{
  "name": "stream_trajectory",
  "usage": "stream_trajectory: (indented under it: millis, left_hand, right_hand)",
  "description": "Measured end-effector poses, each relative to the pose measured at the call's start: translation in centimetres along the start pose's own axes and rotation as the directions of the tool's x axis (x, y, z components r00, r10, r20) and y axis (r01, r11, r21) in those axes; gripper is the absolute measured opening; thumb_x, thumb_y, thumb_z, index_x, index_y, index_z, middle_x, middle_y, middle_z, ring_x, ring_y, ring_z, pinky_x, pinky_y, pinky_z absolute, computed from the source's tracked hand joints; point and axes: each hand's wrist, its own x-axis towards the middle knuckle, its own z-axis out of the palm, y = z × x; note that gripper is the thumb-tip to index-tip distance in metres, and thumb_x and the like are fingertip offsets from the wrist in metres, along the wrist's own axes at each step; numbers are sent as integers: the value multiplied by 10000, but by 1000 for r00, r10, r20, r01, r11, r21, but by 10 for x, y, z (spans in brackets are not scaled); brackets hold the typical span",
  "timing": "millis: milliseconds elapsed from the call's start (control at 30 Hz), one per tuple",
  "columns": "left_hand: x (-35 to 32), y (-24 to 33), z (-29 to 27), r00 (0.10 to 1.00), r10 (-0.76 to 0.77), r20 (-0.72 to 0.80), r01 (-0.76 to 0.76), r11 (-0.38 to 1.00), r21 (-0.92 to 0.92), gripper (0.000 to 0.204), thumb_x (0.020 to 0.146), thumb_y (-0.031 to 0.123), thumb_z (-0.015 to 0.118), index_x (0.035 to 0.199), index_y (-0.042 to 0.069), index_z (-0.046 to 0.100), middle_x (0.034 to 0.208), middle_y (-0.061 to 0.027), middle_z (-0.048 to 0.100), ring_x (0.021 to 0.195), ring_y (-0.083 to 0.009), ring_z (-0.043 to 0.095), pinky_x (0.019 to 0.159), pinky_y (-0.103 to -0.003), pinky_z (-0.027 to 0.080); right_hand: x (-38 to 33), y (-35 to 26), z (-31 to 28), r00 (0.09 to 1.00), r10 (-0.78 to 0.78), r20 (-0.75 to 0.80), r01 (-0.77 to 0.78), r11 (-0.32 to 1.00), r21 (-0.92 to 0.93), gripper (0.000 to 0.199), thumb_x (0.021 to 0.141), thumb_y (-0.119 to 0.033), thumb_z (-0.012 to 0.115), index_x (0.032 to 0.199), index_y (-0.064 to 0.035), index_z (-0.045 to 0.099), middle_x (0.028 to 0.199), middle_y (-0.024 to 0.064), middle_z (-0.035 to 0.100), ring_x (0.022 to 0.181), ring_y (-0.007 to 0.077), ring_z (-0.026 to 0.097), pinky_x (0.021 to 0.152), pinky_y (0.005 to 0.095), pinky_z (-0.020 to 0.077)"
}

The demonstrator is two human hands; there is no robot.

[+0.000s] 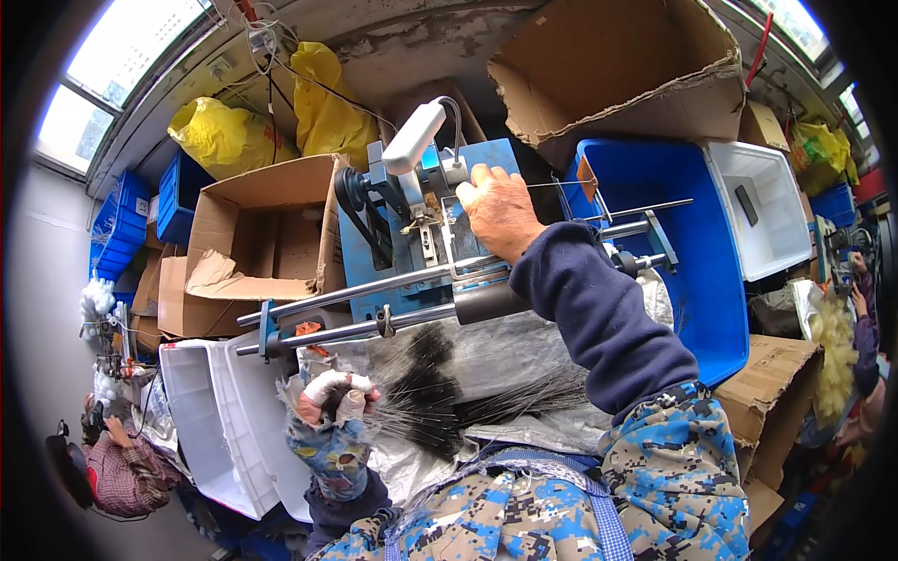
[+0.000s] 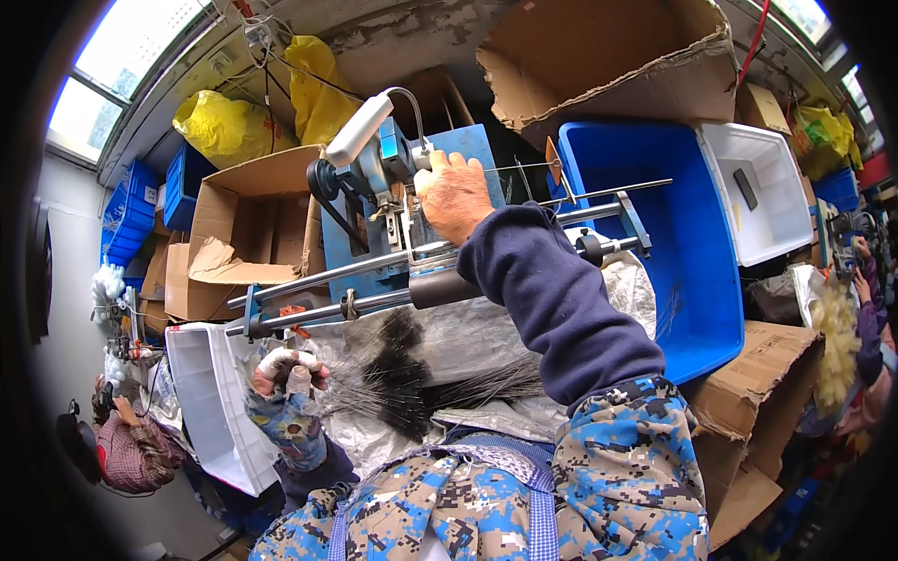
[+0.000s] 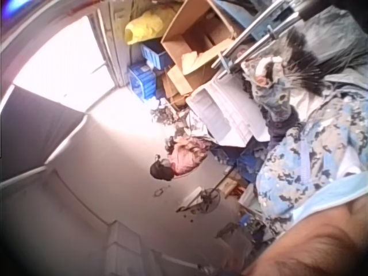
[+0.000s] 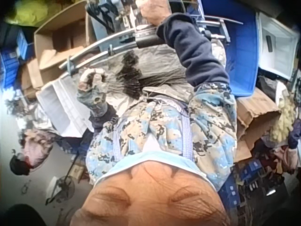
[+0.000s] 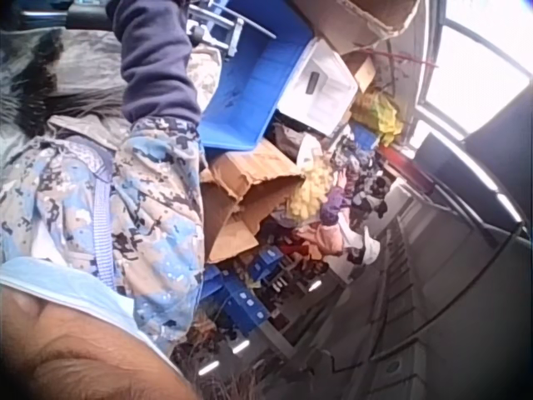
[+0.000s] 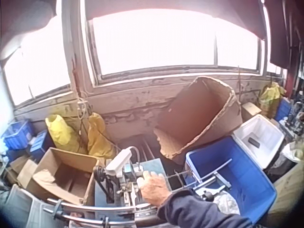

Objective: The person operates a blue industrial machine by repeatedly pulling a white handle to process a bundle of black bristles. The person holds the bristles with a gloved left hand while manipulating the machine's lever with the right hand. The processed bristles are collected in a white bin below the machine.

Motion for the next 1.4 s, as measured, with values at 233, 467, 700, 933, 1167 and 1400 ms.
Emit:
stream_trajectory:
  millis: [233, 467, 700, 933, 1167, 1400]
  left_hand:
    - [-1, 8, 20, 999, -37, -15, 38, 996, 86, 147, 827, 13, 583, 965, -24, 551, 800, -106, 623, 678, -149, 611, 587, -227, 495]
    - [3, 4, 3, 995, 46, -85, -42, 998, 49, 164, 838, 10, 569, 995, -18, 529, 792, -129, 626, 670, -162, 612, 561, -231, 492]
    - [0, 3, 20, 999, -5, -32, 6, 1000, 30, 177, 828, -15, 576, 997, -23, 524, 792, -137, 624, 662, -163, 613, 554, -241, 499]
    - [-4, 6, 20, 998, -4, -68, 6, 999, 35, 172, 831, 0, 578, 996, -20, 534, 792, -130, 628, 658, -161, 617, 565, -232, 499]
    - [-2, 5, 20, 996, 84, -20, -83, 996, 15, 416, 832, 8, 574, 1216, 21, 412, 785, -134, 615, 620, -175, 602, 494, -243, 496]
    - [2, -13, 3, 992, 60, -112, -59, 998, 7, 351, 847, 52, 566, 1179, 34, 453, 770, -125, 613, 600, -165, 591, 463, -247, 481]
  right_hand:
    - [8, 9, 6, 983, 90, 159, -101, 993, 63, 185, 768, -209, 556, 899, -107, 637, 1003, 106, 574, 971, 267, 494, 820, 448, 316]
    - [-38, 16, -16, 995, 79, 58, -81, 996, 24, 536, 731, -328, 656, 1121, 18, 533, 1254, 172, 332, 1097, 313, 359, 850, 445, 336]
    - [-40, 2, -17, 971, 179, 158, -191, 980, 63, 584, 770, -333, 627, 1194, 31, 459, 1126, 163, 393, 998, 289, 457, 748, 412, 430]
    - [-26, -38, 2, 989, 138, 57, -145, 978, 149, 605, 769, -336, 623, 1184, 56, 425, 1024, 164, 484, 905, 295, 531, 692, 399, 478]
    - [-23, -32, 1, 991, 35, 131, -60, 980, 188, 648, 760, -299, 639, 1204, 94, 377, 1009, 221, 481, 848, 333, 558, 736, 388, 497]
    - [-28, 34, -32, 999, 26, -27, -31, 981, -194, 339, 738, -250, 645, 984, -25, 583, 989, 85, 490, 931, 237, 459, 780, 382, 342]
